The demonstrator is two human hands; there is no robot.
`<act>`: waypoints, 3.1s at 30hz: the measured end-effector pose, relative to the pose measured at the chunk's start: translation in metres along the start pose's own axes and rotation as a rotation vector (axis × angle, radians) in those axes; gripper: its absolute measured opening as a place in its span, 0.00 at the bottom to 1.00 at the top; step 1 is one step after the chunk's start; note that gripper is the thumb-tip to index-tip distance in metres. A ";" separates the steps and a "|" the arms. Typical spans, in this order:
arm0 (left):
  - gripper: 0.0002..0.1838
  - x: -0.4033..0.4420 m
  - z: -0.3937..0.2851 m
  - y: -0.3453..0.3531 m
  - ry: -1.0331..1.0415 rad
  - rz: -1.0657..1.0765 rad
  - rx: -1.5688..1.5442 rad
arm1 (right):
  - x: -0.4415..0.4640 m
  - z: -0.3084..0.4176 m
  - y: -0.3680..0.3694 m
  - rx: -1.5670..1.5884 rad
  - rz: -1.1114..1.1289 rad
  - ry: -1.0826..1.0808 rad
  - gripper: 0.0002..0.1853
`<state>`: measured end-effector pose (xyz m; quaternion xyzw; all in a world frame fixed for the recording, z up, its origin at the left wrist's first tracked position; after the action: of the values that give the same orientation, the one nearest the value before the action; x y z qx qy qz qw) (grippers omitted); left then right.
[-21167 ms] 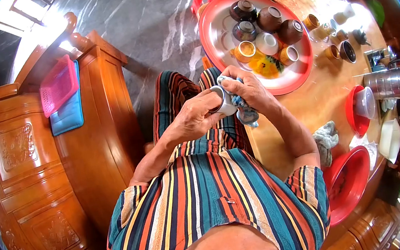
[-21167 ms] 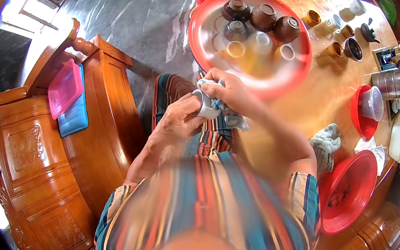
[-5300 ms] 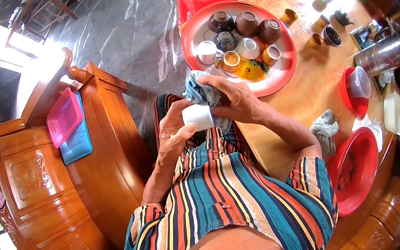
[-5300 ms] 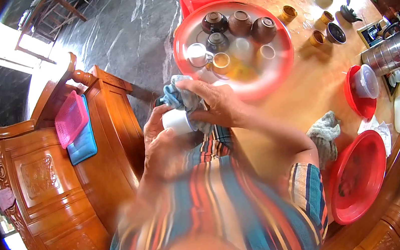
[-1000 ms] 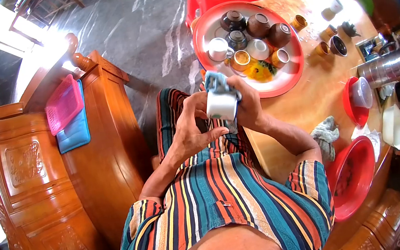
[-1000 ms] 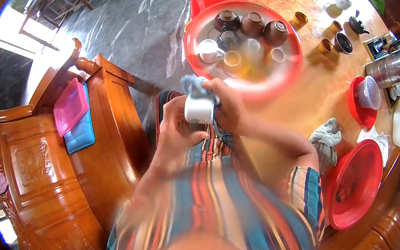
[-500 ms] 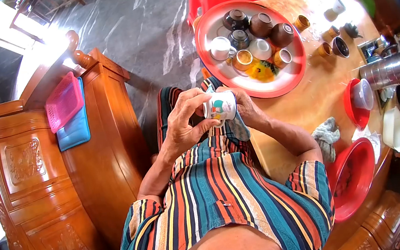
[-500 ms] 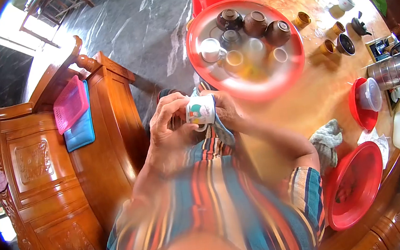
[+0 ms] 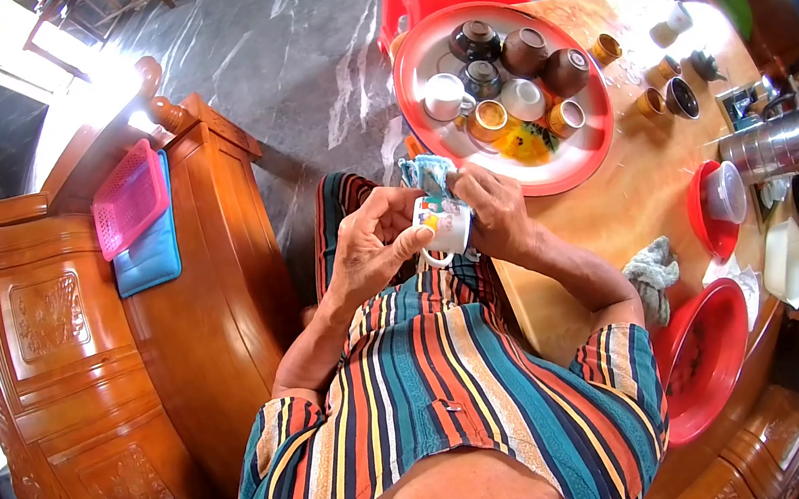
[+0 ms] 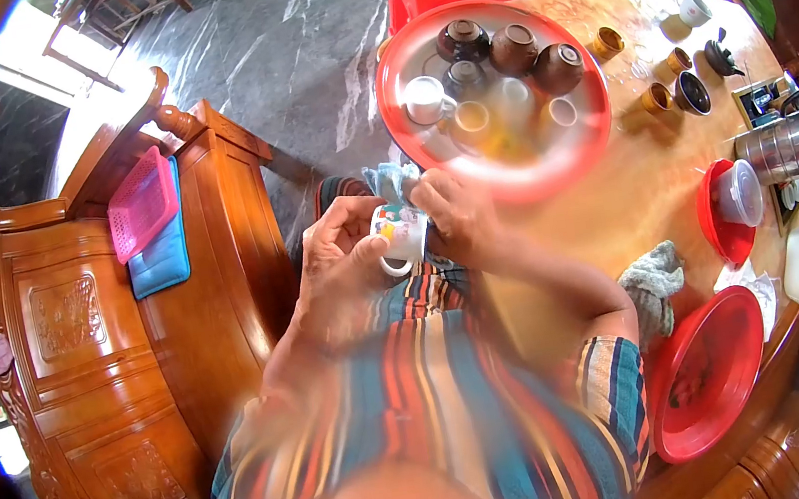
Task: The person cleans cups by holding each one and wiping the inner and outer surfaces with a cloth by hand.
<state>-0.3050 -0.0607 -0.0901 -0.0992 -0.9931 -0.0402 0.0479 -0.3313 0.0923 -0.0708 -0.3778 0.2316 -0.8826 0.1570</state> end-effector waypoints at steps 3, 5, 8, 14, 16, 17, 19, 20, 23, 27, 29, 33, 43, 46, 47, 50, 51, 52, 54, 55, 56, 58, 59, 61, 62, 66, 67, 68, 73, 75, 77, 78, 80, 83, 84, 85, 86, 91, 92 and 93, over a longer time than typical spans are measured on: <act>0.21 -0.001 0.011 -0.002 -0.070 0.033 0.030 | -0.002 0.008 0.000 -0.100 0.000 -0.157 0.25; 0.21 -0.002 0.021 0.000 -0.165 0.064 -0.023 | -0.001 0.015 -0.001 -0.149 0.001 -0.242 0.28; 0.24 -0.003 0.026 0.003 -0.237 0.066 -0.058 | 0.001 0.021 0.001 -0.089 0.019 -0.292 0.30; 0.31 -0.003 -0.010 0.004 0.181 -0.124 0.504 | 0.002 -0.015 0.006 0.501 -0.018 0.327 0.15; 0.33 -0.006 -0.030 0.008 0.365 -0.093 0.780 | -0.001 -0.025 0.008 0.658 0.026 0.416 0.13; 0.37 -0.008 -0.038 0.012 0.458 -0.077 0.919 | -0.004 -0.029 0.015 0.929 0.068 0.563 0.13; 0.42 -0.006 -0.040 0.014 0.454 -0.031 0.935 | -0.010 -0.030 0.024 1.204 0.109 0.707 0.13; 0.41 -0.006 -0.038 0.014 0.493 -0.040 0.964 | -0.017 -0.032 0.029 1.251 0.156 0.816 0.14; 0.39 -0.005 -0.030 0.012 0.529 -0.051 0.972 | -0.032 -0.043 0.042 1.252 0.207 1.022 0.16; 0.37 -0.004 -0.027 0.008 0.495 -0.039 0.922 | -0.011 -0.026 0.032 1.112 0.243 0.651 0.11; 0.36 -0.003 -0.027 0.007 0.439 -0.007 0.879 | -0.009 -0.030 0.025 0.778 0.194 0.567 0.09; 0.34 -0.001 -0.022 0.006 0.355 0.019 0.871 | -0.010 -0.031 0.020 0.237 0.258 0.562 0.12; 0.30 -0.004 0.025 -0.005 0.024 0.029 0.475 | 0.002 0.007 0.005 -0.252 0.046 -0.170 0.24; 0.29 -0.008 0.053 -0.005 -0.236 0.072 0.152 | -0.001 0.024 0.005 -0.265 0.065 -0.375 0.23; 0.29 -0.011 0.058 -0.004 -0.304 0.106 0.119 | -0.001 0.024 0.006 -0.264 0.066 -0.376 0.23; 0.30 -0.015 0.059 -0.002 -0.280 0.090 0.090 | -0.002 0.024 0.008 -0.235 0.140 -0.379 0.22; 0.31 -0.016 0.058 -0.003 -0.244 0.088 0.099 | -0.003 0.024 0.011 -0.235 0.140 -0.379 0.22; 0.33 -0.017 0.055 -0.004 -0.209 0.085 0.108 | -0.001 0.016 0.012 -0.140 0.109 -0.248 0.21; 0.34 -0.014 0.033 0.004 -0.077 0.025 0.266 | 0.005 0.003 0.008 0.069 0.055 -0.023 0.16; 0.36 -0.012 0.013 0.006 0.053 -0.038 0.421 | 0.004 0.002 0.007 0.067 0.053 -0.018 0.16; 0.40 -0.011 0.012 0.009 0.020 0.005 0.343 | 0.002 -0.009 0.009 0.234 0.061 0.152 0.17; 0.40 -0.007 0.012 0.005 0.023 0.029 0.306 | 0.002 -0.016 0.010 0.437 0.079 0.352 0.18; 0.40 -0.006 0.012 0.004 0.027 0.053 0.271 | 0.002 -0.018 0.011 0.438 0.079 0.352 0.18; 0.36 -0.005 -0.001 0.008 0.009 0.053 0.141 | 0.003 -0.015 0.010 0.369 0.039 0.211 0.18; 0.33 -0.006 0.000 0.008 -0.047 0.085 0.030 | 0.001 -0.015 0.009 0.370 0.037 0.212 0.18; 0.27 -0.004 -0.005 0.006 -0.078 0.145 -0.097 | 0.007 0.002 0.003 0.143 0.008 0.050 0.18; 0.27 -0.003 -0.006 0.006 -0.088 0.151 -0.127 | 0.007 0.005 0.002 0.097 -0.011 0.014 0.18; 0.27 -0.003 -0.004 0.005 -0.088 0.149 -0.128 | 0.007 0.005 0.002 0.098 -0.009 0.014 0.18; 0.23 -0.001 0.012 0.000 -0.081 0.108 -0.054 | -0.001 0.015 -0.003 -0.163 -0.070 -0.184 0.22; 0.21 -0.003 0.022 -0.002 -0.159 0.120 -0.095 | 0.001 0.021 -0.005 -0.209 -0.079 -0.303 0.22; 0.21 -0.006 0.029 -0.002 -0.239 0.140 -0.148 | 0.003 0.027 -0.007 -0.254 -0.089 -0.422 0.23; 0.21 -0.006 0.032 0.000 -0.275 0.136 -0.184 | 0.004 0.030 -0.006 -0.256 -0.069 -0.468 0.22; 0.21 -0.007 0.029 0.002 -0.280 0.138 -0.223 | 0.003 0.031 -0.003 -0.243 -0.026 -0.504 0.23; 0.22 -0.007 0.017 0.009 -0.205 0.144 -0.236 | 0.004 0.020 -0.001 -0.123 0.040 -0.267 0.27; 0.23 -0.006 0.009 0.013 -0.167 0.134 -0.235 | 0.004 0.015 0.001 -0.098 0.057 -0.206 0.29; 0.23 -0.006 0.004 0.013 -0.166 0.134 -0.235 | 0.005 0.015 0.001 -0.098 0.057 -0.207 0.29; 0.24 -0.006 -0.001 0.013 -0.156 0.137 -0.190 | 0.007 0.013 0.000 -0.012 0.053 -0.153 0.28; 0.29 -0.008 0.001 0.009 -0.070 0.125 0.042 | 0.011 0.000 0.002 0.247 0.039 0.009 0.18; 0.29 -0.008 0.005 0.008 -0.070 0.127 0.043 | 0.011 0.001 0.001 0.246 0.037 0.010 0.18; 0.30 -0.007 0.004 0.005 -0.003 0.120 0.166 | 0.011 -0.003 0.004 0.397 0.103 0.137 0.16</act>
<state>-0.2973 -0.0568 -0.0949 -0.1543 -0.9854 0.0452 0.0567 -0.3401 0.0844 -0.0681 -0.2662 0.0822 -0.9253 0.2573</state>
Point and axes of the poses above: each hand's wrist, its own x-axis towards the middle knuckle, its own y-axis out of the palm, z = x × y, the point moved 6 cm from there along x, towards the middle knuckle, and after that the axes turned 10 degrees about x, right-handed, at the moved point
